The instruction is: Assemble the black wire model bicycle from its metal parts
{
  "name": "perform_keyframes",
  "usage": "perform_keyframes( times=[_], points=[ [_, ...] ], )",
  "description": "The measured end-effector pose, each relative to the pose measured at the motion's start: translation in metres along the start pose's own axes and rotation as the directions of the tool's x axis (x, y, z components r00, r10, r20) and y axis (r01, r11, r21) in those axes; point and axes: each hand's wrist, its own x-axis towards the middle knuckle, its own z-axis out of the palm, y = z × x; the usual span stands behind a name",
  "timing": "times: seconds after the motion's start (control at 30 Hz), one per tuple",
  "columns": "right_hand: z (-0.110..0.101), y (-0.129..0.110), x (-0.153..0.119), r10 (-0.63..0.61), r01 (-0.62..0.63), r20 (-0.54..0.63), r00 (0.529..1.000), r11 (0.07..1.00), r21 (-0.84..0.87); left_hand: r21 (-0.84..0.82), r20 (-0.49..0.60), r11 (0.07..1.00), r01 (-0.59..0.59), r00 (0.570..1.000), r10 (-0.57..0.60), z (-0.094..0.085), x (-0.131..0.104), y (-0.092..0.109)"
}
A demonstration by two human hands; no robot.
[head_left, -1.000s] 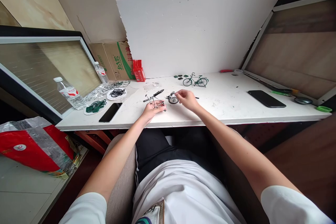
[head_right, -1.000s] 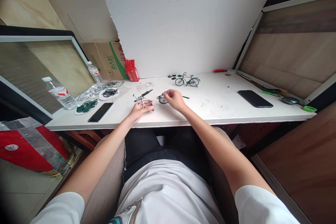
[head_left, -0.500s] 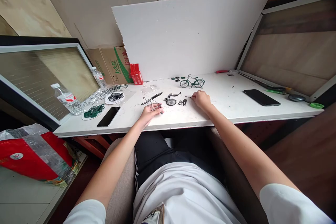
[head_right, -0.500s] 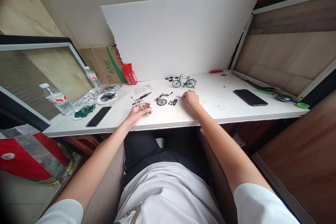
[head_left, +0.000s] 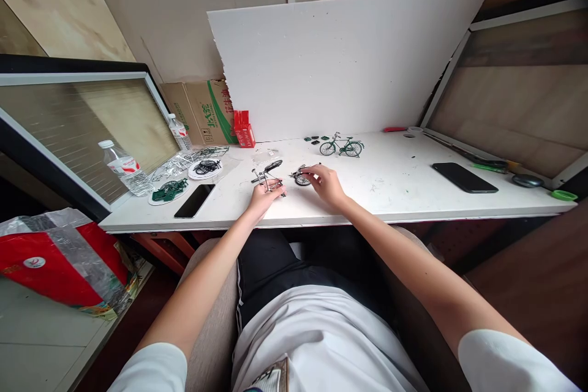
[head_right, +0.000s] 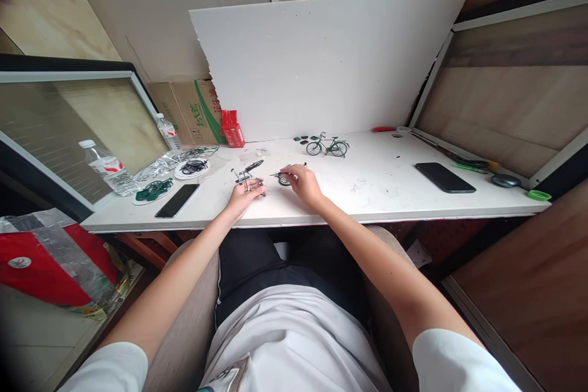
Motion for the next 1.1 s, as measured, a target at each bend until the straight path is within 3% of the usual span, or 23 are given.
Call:
perform_keyframes(
  times=[0.33,1.1],
  points=[
    [0.022,0.005,-0.013,-0.128,0.121,-0.092,0.987,0.990,-0.074,0.050,-0.005,0.998,-0.023,1.000,0.023,0.004,-0.001,0.000],
    [0.025,0.007,-0.013,-0.190,0.176,-0.090,0.978,0.974,-0.145,0.122,-0.013,0.992,-0.033,0.999,0.034,0.007,-0.004,0.004]
  ],
)
